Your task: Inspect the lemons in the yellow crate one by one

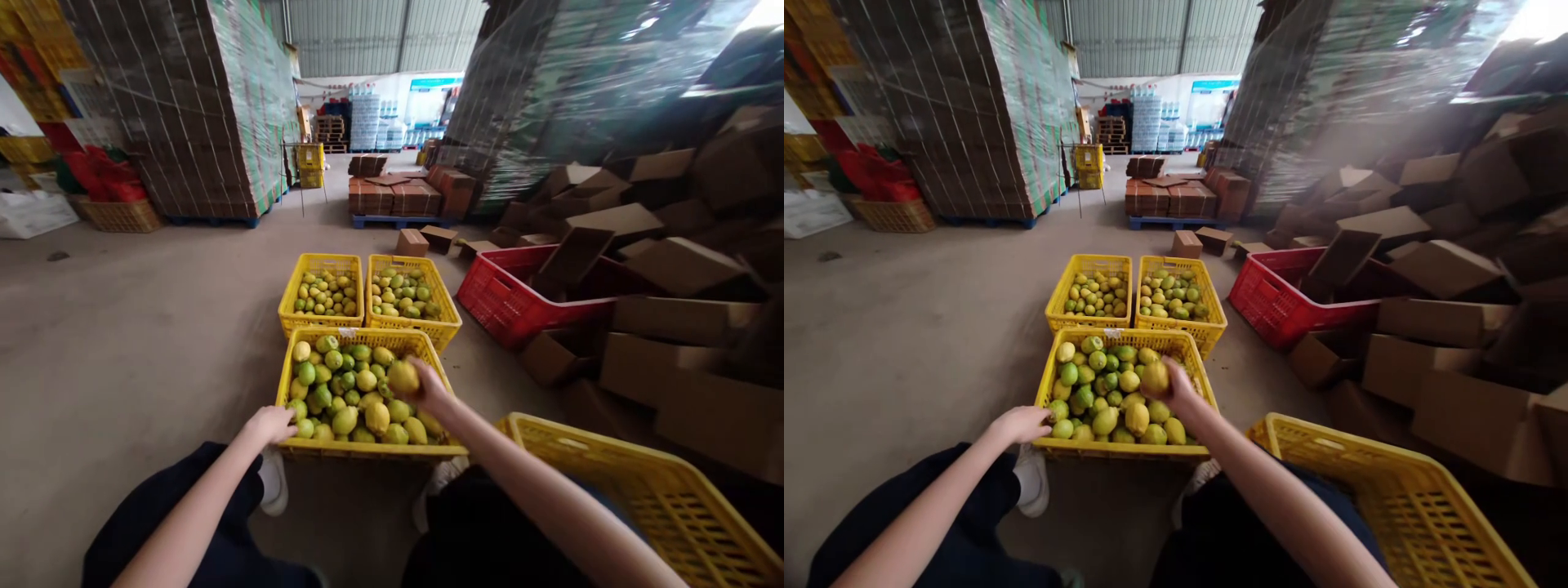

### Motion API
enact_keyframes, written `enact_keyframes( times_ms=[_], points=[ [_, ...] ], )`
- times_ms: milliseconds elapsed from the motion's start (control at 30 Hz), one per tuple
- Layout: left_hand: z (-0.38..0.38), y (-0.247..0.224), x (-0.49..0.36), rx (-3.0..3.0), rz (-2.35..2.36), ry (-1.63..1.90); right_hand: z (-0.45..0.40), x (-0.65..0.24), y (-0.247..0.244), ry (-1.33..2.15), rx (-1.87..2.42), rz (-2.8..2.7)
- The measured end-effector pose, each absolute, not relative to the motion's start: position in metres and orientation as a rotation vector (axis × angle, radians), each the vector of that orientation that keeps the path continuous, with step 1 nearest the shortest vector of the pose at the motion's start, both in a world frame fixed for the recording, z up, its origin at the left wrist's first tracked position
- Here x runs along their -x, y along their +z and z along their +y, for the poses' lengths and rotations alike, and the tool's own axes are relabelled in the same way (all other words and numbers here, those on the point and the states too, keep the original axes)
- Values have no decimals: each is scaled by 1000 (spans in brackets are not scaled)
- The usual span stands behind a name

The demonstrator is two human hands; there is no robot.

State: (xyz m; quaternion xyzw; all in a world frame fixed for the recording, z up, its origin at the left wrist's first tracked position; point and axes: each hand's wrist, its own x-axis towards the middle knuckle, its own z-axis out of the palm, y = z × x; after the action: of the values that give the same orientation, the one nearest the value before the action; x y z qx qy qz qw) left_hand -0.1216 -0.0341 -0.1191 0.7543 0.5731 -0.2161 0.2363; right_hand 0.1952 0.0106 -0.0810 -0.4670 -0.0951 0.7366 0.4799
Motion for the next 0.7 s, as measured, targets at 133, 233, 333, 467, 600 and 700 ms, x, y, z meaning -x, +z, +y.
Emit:
enact_keyframes(
  times_ms=[133,233,333,467,600,700],
  points=[
    [-34,-115,119,-2066,1579,-567,94,-226,-36,1449,1395,-322],
    [-35,-110,116,-2066,1574,-552,93,-234,-50,1385,1563,-456],
    [-36,-107,114,-2070,1569,-534,57,-235,-93,1424,1720,-634],
    [-36,-105,111,-2040,1564,-524,19,-237,-148,1392,1907,-856],
    [-35,-100,104,-2002,1505,-481,23,-235,-181,1287,1954,-1118],
    [-35,-96,99,-1993,1408,-346,38,-225,-199,1224,1935,-1321]
  ],
)
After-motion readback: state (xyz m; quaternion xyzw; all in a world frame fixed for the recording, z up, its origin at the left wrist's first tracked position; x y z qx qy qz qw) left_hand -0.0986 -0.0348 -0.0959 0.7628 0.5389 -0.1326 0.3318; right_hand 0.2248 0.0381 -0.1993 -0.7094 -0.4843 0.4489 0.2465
